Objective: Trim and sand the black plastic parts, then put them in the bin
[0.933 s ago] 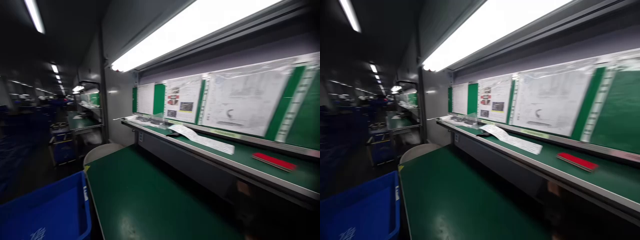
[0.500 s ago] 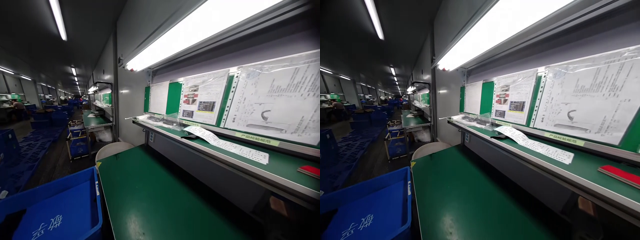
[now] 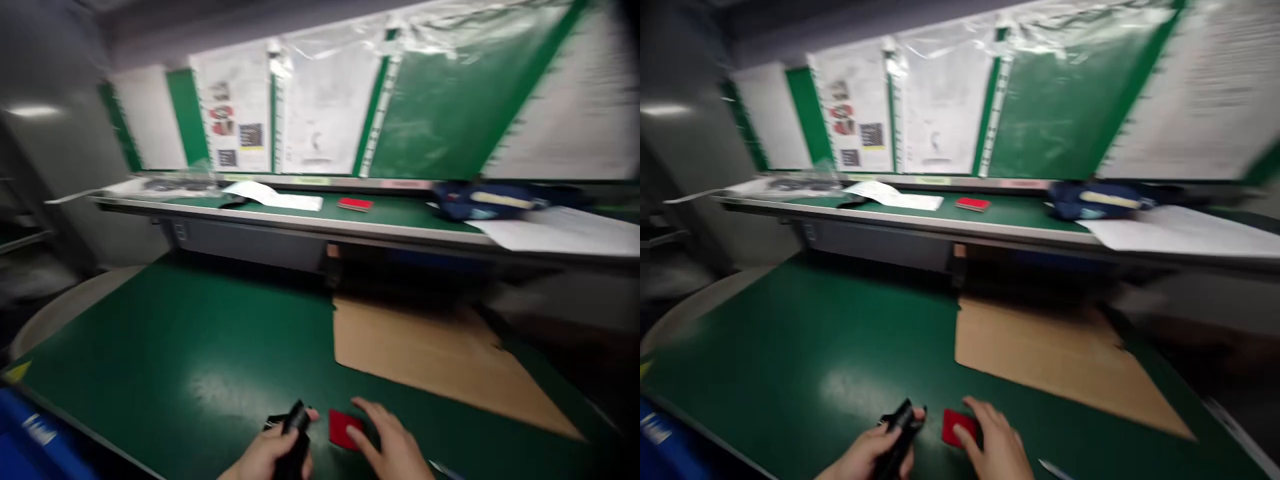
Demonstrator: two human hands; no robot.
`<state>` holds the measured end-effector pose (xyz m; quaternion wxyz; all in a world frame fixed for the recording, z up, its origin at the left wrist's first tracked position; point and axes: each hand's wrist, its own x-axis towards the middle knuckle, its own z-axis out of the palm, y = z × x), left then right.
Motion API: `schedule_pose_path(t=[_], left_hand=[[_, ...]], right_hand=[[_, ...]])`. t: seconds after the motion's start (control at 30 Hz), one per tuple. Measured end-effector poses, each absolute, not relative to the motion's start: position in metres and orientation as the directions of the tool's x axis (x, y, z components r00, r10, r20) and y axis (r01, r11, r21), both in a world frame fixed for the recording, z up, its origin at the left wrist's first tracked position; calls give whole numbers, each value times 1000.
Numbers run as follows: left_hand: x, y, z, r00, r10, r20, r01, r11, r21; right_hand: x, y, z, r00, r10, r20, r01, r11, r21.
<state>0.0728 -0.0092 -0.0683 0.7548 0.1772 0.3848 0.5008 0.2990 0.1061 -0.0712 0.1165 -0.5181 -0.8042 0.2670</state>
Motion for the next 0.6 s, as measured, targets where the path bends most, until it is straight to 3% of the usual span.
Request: schedule_pose_path(t=[0.03, 0.1, 0.2, 0.43, 0.6], left_hand=[[76, -9, -69, 258, 882, -395, -624, 464, 629], [77, -8, -69, 309, 865, -395, -646, 496, 581], [76, -7, -64, 339, 847, -408, -671, 522, 526], [82, -2, -42, 405, 804, -435, -608, 592, 529], [87, 2, -11, 321, 804, -500, -428, 594, 681]], right_hand=[[324, 113, -70, -355, 932, -75, 849, 288, -443], [375, 123, -68, -211, 974, -85, 916, 167, -366], [432, 125, -71, -108, 988, -108, 936, 65, -346], [468, 110, -98, -138, 987, -78, 880, 86, -467], [432, 106, -107, -96, 995, -10, 769, 68, -636]])
